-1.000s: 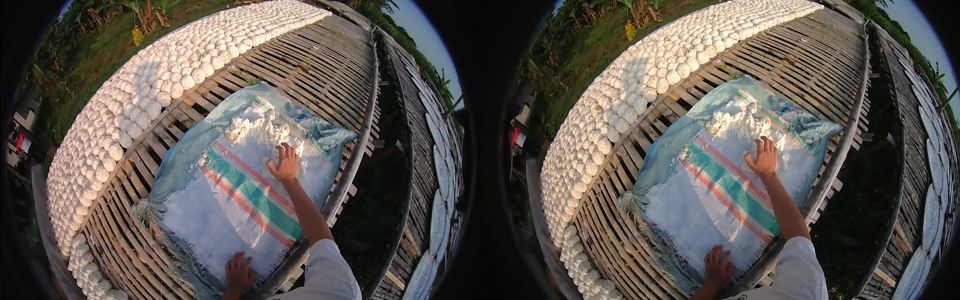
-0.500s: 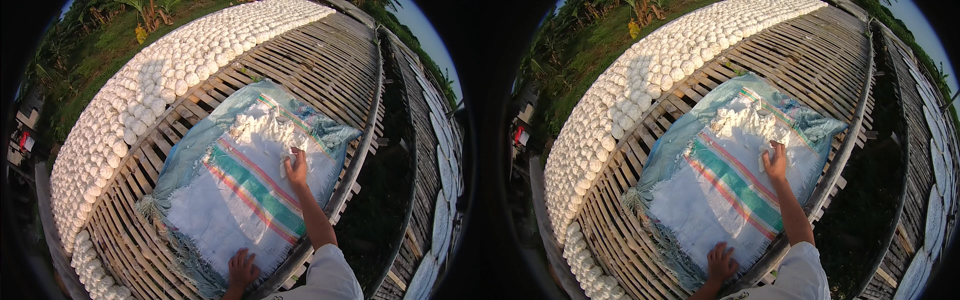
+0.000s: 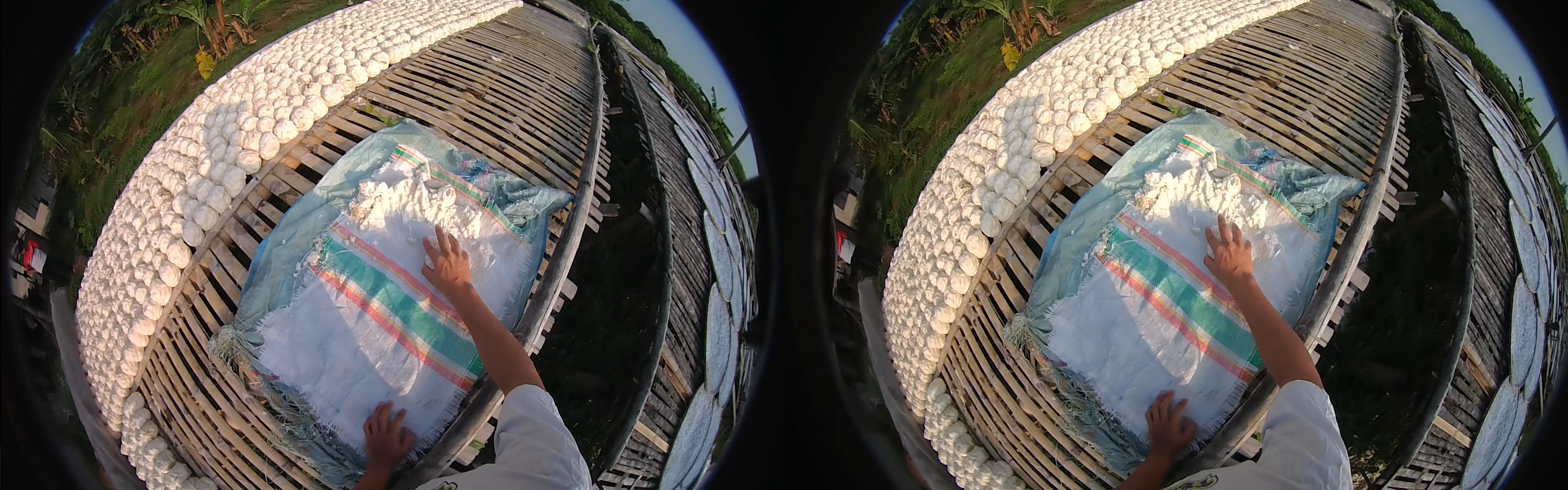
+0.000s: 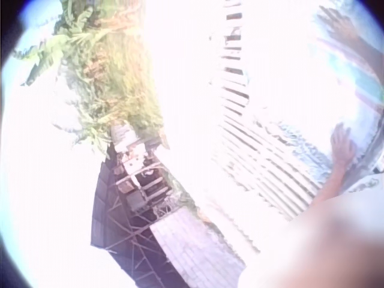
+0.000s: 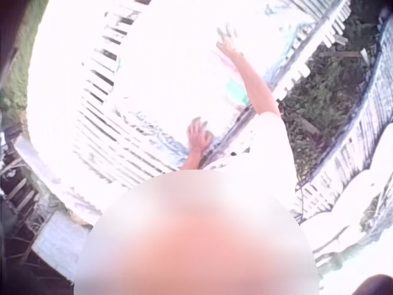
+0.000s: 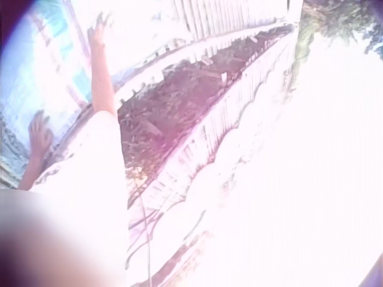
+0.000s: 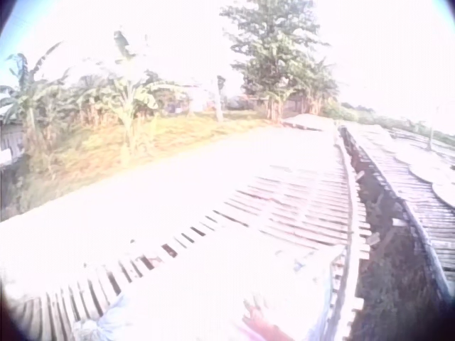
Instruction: The person repeatedly scoops a white dough-like material from a sack, rolls it into a ball between both hands, and places each formed ball onto a bamboo drying rack. The process is repeated continuously throughout the clip.
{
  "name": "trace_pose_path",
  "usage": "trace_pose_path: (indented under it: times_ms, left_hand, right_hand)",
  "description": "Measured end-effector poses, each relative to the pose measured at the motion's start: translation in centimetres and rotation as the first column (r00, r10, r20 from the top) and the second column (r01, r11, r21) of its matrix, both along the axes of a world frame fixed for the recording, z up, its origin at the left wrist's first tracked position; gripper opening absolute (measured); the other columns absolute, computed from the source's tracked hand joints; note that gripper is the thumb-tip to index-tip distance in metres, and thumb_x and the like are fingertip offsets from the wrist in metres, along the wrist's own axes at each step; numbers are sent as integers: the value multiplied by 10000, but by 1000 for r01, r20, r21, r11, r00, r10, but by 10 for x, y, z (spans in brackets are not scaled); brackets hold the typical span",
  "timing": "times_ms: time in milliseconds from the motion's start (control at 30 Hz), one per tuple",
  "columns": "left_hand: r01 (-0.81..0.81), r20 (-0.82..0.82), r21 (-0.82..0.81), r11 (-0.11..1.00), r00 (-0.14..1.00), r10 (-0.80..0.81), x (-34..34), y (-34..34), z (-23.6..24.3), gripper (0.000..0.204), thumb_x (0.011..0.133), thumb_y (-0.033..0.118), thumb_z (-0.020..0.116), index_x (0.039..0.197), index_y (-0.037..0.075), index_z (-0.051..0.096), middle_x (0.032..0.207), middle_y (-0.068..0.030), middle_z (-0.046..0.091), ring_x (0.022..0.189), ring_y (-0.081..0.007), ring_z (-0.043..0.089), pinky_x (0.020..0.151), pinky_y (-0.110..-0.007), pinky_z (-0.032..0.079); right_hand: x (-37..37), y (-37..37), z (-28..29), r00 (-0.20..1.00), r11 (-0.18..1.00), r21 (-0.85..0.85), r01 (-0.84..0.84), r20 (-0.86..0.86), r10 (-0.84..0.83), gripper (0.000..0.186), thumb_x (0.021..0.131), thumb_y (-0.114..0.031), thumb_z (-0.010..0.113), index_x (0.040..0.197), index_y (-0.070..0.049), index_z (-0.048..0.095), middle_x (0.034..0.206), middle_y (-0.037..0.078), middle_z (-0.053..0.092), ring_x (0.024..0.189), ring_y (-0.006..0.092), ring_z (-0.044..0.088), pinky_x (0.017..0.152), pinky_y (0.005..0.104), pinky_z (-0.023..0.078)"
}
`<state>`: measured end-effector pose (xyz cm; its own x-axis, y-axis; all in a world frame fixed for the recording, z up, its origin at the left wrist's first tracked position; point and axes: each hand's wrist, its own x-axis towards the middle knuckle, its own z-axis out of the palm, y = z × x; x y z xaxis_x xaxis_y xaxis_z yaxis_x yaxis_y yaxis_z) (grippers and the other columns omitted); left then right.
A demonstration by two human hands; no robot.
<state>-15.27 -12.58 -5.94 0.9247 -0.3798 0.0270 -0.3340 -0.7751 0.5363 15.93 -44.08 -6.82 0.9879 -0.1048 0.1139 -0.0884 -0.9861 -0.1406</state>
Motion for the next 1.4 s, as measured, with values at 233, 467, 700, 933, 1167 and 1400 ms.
trace_pose_path:
  times_ms: [233, 467, 700, 933, 1167, 1400]
  left_hand:
    - [-3, 8, -21, 1000, 1000, 3, 1, -2, -2, 455, 780, 223, 669, 1218, 104, 700, 1448, -171, 549, 1414, -394, 476, 1117, -553, 348]
    - [-13, -7, -35, 999, 1000, 13, 2, -2, 3, 462, 756, 216, 678, 1205, 115, 705, 1429, -155, 568, 1409, -369, 490, 1109, -547, 353]
    - [-10, 7, 5, 1000, 1000, 10, 3, -3, 5, 449, 784, 239, 680, 1217, 131, 727, 1447, -128, 576, 1394, -332, 512, 1073, -512, 386]
    - [-3, 12, 17, 1000, 1000, 2, 1, -1, 2, 460, 786, 252, 683, 1228, 132, 722, 1457, -126, 571, 1403, -336, 503, 1088, -523, 378]
    - [-18, 6, -15, 1000, 1000, 18, 3, -1, 3, 449, 787, 248, 676, 1220, 140, 728, 1461, -118, 572, 1407, -329, 506, 1097, -526, 375]
    - [-22, -5, 10, 1000, 1000, 22, 0, -2, 0, 451, 789, 260, 679, 1227, 160, 727, 1466, -99, 573, 1404, -308, 516, 1084, -526, 391]
  right_hand:
    - [22, -27, 0, 979, 1000, -29, 9, -206, -15, 407, 899, -385, 736, 1256, -192, 698, 1342, 52, 625, 1298, 304, 609, 987, 423, 599]
    - [72, -61, 13, 943, 850, 445, 283, -289, -162, 471, 845, -384, 815, 1241, -140, 745, 1250, 106, 697, 1104, 300, 722, 930, 430, 595]
    - [45, -45, 23, 965, 683, 722, -110, 242, -100, 672, 857, -324, 794, 1443, -80, 575, 1302, 216, 620, 1197, 357, 639, 1005, 461, 518]
    - [51, -22, 15, 986, 970, 200, -137, 123, 114, 759, 854, -387, 708, 1530, -115, 499, 1383, 171, 563, 1286, 395, 583, 1080, 518, 497]
    - [56, -10, 6, 959, 967, 151, -205, -168, 230, 698, 884, -454, 723, 1470, -111, 561, 1412, 141, 587, 1356, 314, 544, 1109, 485, 494]
    - [15, -25, -14, 982, 986, 17, -168, 95, 166, 622, 852, -459, 782, 1386, -174, 641, 1306, 121, 645, 1268, 350, 594, 1062, 466, 523]
